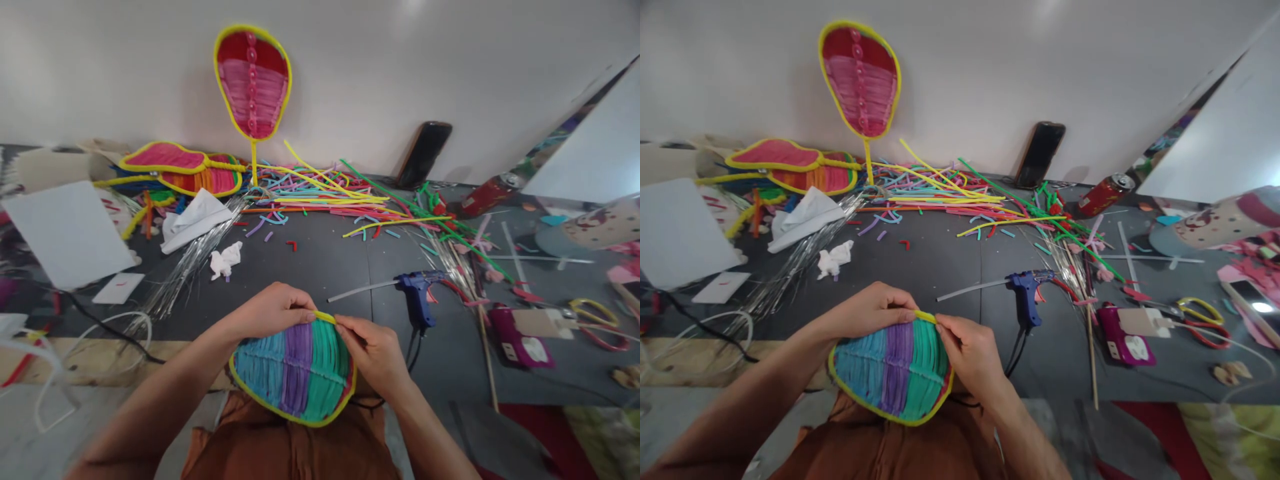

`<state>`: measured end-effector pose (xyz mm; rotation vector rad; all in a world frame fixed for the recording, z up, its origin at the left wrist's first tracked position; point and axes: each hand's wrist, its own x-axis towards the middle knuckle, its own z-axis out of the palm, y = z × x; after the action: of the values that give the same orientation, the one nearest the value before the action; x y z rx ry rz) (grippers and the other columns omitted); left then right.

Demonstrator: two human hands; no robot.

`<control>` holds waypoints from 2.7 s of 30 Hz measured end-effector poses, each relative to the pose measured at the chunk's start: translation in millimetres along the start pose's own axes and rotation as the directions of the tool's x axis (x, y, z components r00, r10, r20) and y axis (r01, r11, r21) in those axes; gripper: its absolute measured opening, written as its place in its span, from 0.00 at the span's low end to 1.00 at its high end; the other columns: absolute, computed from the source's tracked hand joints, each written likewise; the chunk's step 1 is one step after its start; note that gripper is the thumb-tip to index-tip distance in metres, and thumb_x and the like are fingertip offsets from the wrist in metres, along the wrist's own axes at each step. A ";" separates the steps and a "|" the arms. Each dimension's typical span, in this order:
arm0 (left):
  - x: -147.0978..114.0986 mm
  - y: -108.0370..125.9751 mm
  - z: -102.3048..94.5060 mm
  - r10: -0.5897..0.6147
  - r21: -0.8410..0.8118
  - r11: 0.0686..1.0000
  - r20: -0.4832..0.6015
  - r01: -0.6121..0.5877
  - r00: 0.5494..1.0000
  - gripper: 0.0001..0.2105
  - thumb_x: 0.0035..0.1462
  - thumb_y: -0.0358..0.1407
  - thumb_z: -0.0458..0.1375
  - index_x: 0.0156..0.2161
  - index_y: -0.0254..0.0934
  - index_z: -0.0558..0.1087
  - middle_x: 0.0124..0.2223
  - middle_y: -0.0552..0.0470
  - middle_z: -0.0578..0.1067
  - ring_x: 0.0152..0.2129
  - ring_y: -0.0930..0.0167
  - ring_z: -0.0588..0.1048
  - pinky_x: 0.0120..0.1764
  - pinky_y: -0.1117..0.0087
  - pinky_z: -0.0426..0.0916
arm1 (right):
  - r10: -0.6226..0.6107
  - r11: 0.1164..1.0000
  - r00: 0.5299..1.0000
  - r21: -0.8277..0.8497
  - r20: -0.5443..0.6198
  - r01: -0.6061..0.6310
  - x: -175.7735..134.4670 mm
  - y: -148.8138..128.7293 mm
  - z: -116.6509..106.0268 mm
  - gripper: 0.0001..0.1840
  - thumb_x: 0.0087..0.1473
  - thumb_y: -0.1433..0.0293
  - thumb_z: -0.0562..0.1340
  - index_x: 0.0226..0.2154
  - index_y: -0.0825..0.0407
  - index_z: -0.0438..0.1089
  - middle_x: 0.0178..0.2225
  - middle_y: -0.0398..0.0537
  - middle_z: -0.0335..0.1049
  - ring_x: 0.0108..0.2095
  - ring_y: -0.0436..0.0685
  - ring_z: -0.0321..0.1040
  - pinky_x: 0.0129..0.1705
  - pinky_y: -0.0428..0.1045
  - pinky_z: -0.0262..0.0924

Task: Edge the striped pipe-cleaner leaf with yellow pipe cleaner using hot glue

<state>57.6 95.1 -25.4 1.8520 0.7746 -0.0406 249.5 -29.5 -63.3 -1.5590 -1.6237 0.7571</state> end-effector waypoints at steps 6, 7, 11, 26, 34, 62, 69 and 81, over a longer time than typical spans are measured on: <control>2.8 10.0 -0.9 0.080 0.124 0.988 0.094 -0.092 0.992 0.13 0.61 0.39 0.52 0.44 0.38 0.77 0.41 0.52 0.80 0.36 0.70 0.77 0.36 0.76 0.62 | -0.036 0.999 0.999 -0.010 -0.017 0.036 -1.5 0.3 6.3 0.12 0.59 0.70 0.58 0.41 0.48 0.76 0.36 0.48 0.80 0.36 0.56 0.77 0.39 0.50 0.72; 3.9 12.9 -0.4 0.094 0.140 0.984 0.099 -0.108 0.991 0.13 0.61 0.38 0.52 0.43 0.38 0.77 0.40 0.52 0.80 0.36 0.70 0.77 0.36 0.76 0.62 | -0.048 0.999 0.999 -0.013 -0.021 0.047 -1.0 -1.4 6.0 0.12 0.59 0.70 0.58 0.40 0.48 0.77 0.36 0.48 0.80 0.36 0.56 0.77 0.39 0.50 0.72; 6.1 20.7 1.9 0.092 0.167 0.981 0.068 -0.102 0.993 0.11 0.60 0.36 0.53 0.37 0.36 0.78 0.34 0.53 0.80 0.31 0.71 0.76 0.33 0.77 0.61 | -0.091 0.996 0.995 -0.013 -0.035 0.090 1.3 -8.3 4.0 0.12 0.59 0.71 0.58 0.39 0.49 0.77 0.36 0.49 0.80 0.35 0.57 0.77 0.39 0.50 0.72; -5.6 9.1 -12.2 -0.037 -0.100 0.995 -0.121 0.025 0.992 0.14 0.55 0.42 0.56 0.33 0.32 0.77 0.28 0.53 0.76 0.26 0.72 0.71 0.30 0.76 0.62 | -0.006 0.995 1.000 0.099 -0.022 0.008 8.9 -8.2 -16.1 0.20 0.55 0.65 0.62 0.52 0.48 0.70 0.48 0.53 0.75 0.47 0.60 0.73 0.50 0.57 0.67; 5.8 -2.5 -22.0 -0.187 -0.700 0.713 -0.252 -0.046 0.949 0.17 0.44 0.45 0.66 0.30 0.31 0.73 0.22 0.56 0.71 0.18 0.77 0.66 0.24 0.76 0.60 | 0.054 0.802 0.997 0.596 -0.047 -0.015 86.1 18.9 -38.6 0.34 0.59 0.43 0.44 0.56 0.47 0.61 0.51 0.57 0.71 0.47 0.60 0.72 0.42 0.55 0.71; 22.1 -10.3 15.7 -0.278 -0.788 0.615 -0.168 0.040 0.946 0.15 0.46 0.44 0.65 0.29 0.31 0.76 0.24 0.55 0.74 0.21 0.76 0.68 0.27 0.77 0.60 | 0.244 0.768 0.875 0.468 0.417 -0.437 71.5 9.2 -28.4 0.15 0.50 0.59 0.67 0.41 0.44 0.78 0.39 0.47 0.79 0.37 0.55 0.75 0.39 0.48 0.68; 16.6 -10.1 7.7 -0.163 -0.851 0.521 -0.024 0.065 0.986 0.26 0.52 0.56 0.57 0.35 0.31 0.79 0.29 0.48 0.79 0.24 0.71 0.75 0.30 0.73 0.65 | 0.361 0.658 0.847 0.536 0.392 -0.528 71.8 20.9 -21.2 0.11 0.44 0.61 0.71 0.34 0.44 0.80 0.29 0.44 0.80 0.26 0.48 0.71 0.29 0.42 0.64; 17.6 -22.6 -4.2 -0.233 -0.826 0.553 -0.026 0.111 0.972 0.22 0.55 0.51 0.56 0.38 0.32 0.80 0.33 0.44 0.81 0.26 0.72 0.75 0.31 0.74 0.62 | 0.480 0.607 0.816 0.550 0.322 -0.574 77.4 27.1 -23.6 0.16 0.37 0.60 0.75 0.32 0.45 0.81 0.26 0.44 0.79 0.23 0.47 0.68 0.26 0.41 0.62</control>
<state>58.2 112.0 -48.9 0.8647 0.8672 0.2874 285.7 47.7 -64.1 -1.4804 -0.7968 1.5851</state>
